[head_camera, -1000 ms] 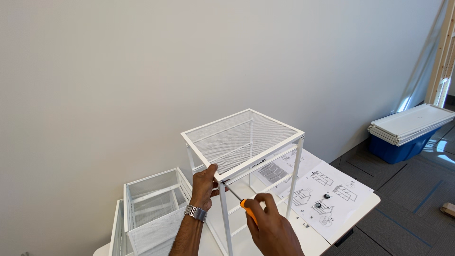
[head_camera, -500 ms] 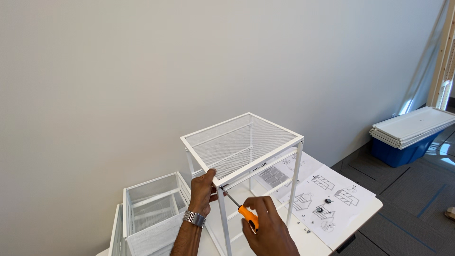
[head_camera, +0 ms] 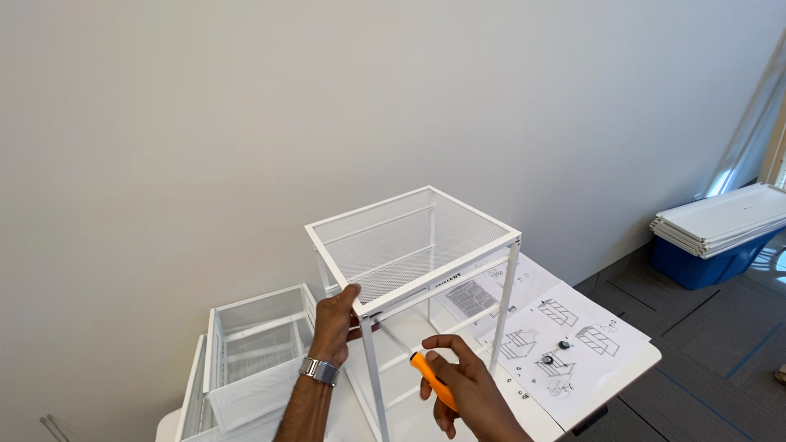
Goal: The person assembles a white metal drawer unit by attaching a mesh panel to the frame using a screwdriver and screws while following paper instructions on the table.
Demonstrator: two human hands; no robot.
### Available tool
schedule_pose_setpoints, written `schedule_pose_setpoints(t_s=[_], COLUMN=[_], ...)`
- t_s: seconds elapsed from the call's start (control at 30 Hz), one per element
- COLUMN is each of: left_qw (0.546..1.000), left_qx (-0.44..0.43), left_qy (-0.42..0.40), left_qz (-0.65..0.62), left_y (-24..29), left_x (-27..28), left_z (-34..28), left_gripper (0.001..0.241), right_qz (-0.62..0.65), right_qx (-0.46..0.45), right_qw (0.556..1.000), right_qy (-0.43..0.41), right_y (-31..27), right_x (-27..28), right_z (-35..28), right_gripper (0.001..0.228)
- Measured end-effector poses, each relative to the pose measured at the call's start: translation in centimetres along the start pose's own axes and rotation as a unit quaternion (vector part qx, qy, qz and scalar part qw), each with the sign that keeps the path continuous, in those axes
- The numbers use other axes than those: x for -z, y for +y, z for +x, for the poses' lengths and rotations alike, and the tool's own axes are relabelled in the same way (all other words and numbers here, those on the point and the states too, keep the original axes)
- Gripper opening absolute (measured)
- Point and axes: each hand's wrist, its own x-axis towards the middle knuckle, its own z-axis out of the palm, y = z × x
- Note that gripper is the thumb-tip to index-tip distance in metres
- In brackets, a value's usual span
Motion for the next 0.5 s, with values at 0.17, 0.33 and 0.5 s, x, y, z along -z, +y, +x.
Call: schedule_pose_setpoints(t_s=[0.17, 0.33, 0.5], left_qw=[1.0, 1.0, 1.0], left_qx=[0.013, 0.003, -0.01], left_qy=[0.023, 0.028, 0.017], left_qz=[-0.011, -0.006, -0.013], left_y=[1.0, 1.2, 1.0], left_x=[-0.4, -0.6, -0.7], left_z=[-1.0, -1.2, -1.1], left_gripper=[0.032, 0.037, 0.04], right_qz=[0.128, -0.247, -0.344], right_qx=[0.004, 0.259, 0.508], right_qw=[0.992, 0.926, 0.766], right_qy=[-0.004, 0.124, 0.192], right_y=[3.0, 6.5, 8.9], right_x=[3.3, 1.4, -0.7], right_z=[2.8, 2.3, 3.3], right_gripper=[0.03, 0.038, 0.039])
